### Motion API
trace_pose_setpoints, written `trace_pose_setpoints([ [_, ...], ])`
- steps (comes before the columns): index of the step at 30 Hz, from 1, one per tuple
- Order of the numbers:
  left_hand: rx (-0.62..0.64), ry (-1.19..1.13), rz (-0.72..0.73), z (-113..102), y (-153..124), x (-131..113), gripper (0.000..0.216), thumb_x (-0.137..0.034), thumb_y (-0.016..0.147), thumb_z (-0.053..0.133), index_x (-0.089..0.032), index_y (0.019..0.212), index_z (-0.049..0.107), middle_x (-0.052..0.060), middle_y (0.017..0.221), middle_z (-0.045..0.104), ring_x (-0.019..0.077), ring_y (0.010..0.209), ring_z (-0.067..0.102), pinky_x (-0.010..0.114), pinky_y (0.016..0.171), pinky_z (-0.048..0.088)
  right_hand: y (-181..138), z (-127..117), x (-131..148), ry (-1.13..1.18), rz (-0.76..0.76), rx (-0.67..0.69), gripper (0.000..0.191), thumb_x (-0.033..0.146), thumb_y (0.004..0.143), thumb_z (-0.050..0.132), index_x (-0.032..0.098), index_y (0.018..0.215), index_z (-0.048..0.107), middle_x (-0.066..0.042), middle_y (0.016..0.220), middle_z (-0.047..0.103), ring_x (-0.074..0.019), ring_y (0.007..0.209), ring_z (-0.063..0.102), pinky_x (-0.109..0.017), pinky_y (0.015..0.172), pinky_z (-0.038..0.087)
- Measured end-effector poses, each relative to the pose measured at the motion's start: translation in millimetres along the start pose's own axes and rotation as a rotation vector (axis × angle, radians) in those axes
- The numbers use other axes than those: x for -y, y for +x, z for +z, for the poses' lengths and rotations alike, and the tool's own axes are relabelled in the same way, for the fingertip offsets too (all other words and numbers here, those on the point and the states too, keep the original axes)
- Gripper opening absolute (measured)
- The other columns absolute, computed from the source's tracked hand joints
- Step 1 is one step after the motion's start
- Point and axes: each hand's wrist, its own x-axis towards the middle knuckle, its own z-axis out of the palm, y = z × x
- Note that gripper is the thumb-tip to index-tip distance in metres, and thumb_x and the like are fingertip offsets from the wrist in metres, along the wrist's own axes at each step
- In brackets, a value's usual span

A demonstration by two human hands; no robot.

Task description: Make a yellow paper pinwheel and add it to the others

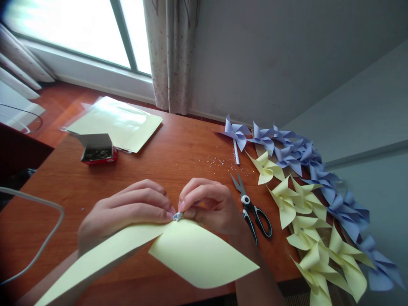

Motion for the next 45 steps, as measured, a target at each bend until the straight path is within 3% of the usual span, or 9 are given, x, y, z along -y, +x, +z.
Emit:
trace_pose_setpoints([
  [14, -0.033, 0.129, 0.023, 0, -5, -3, 0.021, -0.029, 0.098, 0.061, -0.018, 0.088, 0.075, 0.008, 0.081, 0.077, 0.0187, 0.079, 0.067, 0.032, 0.077, 0.057, 2, 1, 4, -0.010, 0.069, 0.016, 0.009, 0.020, 0.083, 0.078, 0.024, 0.091, 0.080, -0.005, 0.082, 0.070, -0.0175, 0.074, 0.064, -0.032, 0.068, 0.053],
  [21, -0.008, 0.071, -0.005, 3, -2, 1, 0.018, -0.026, 0.095, 0.065, -0.016, 0.084, 0.074, 0.008, 0.079, 0.076, 0.0176, 0.077, 0.066, 0.028, 0.073, 0.056, 1, -2, 2, 0.011, 0.084, 0.033, 0.010, 0.028, 0.083, 0.079, 0.023, 0.091, 0.080, -0.004, 0.080, 0.068, -0.0183, 0.075, 0.062, -0.034, 0.069, 0.049],
  [29, -0.054, 0.008, -0.019, 12, -11, 10, 0.011, -0.023, 0.093, 0.067, -0.018, 0.086, 0.074, 0.007, 0.081, 0.077, 0.0183, 0.078, 0.064, 0.029, 0.073, 0.054, 2, -6, -2, -0.045, 0.008, 0.060, 0.006, 0.024, 0.083, 0.077, 0.022, 0.088, 0.080, -0.004, 0.077, 0.067, -0.0181, 0.072, 0.061, -0.034, 0.068, 0.049],
  [33, -0.048, 0.001, -0.026, 9, -6, 6, 0.010, -0.022, 0.092, 0.068, -0.017, 0.084, 0.073, 0.007, 0.079, 0.077, 0.0182, 0.075, 0.066, 0.029, 0.072, 0.055, 1, -4, -1, -0.024, 0.051, 0.040, 0.006, 0.022, 0.082, 0.078, 0.024, 0.088, 0.081, -0.004, 0.077, 0.067, -0.0182, 0.072, 0.060, -0.034, 0.067, 0.048],
  [45, -0.033, -0.115, -0.249, 11, -3, 7, 0.008, -0.015, 0.085, 0.071, -0.018, 0.079, 0.074, 0.005, 0.071, 0.074, 0.0179, 0.067, 0.067, 0.027, 0.063, 0.056, 1, -6, 3, -0.049, 0.072, 0.028, 0.017, 0.009, 0.078, 0.079, 0.024, 0.086, 0.081, -0.003, 0.077, 0.068, -0.0179, 0.073, 0.061, -0.034, 0.070, 0.049],
])
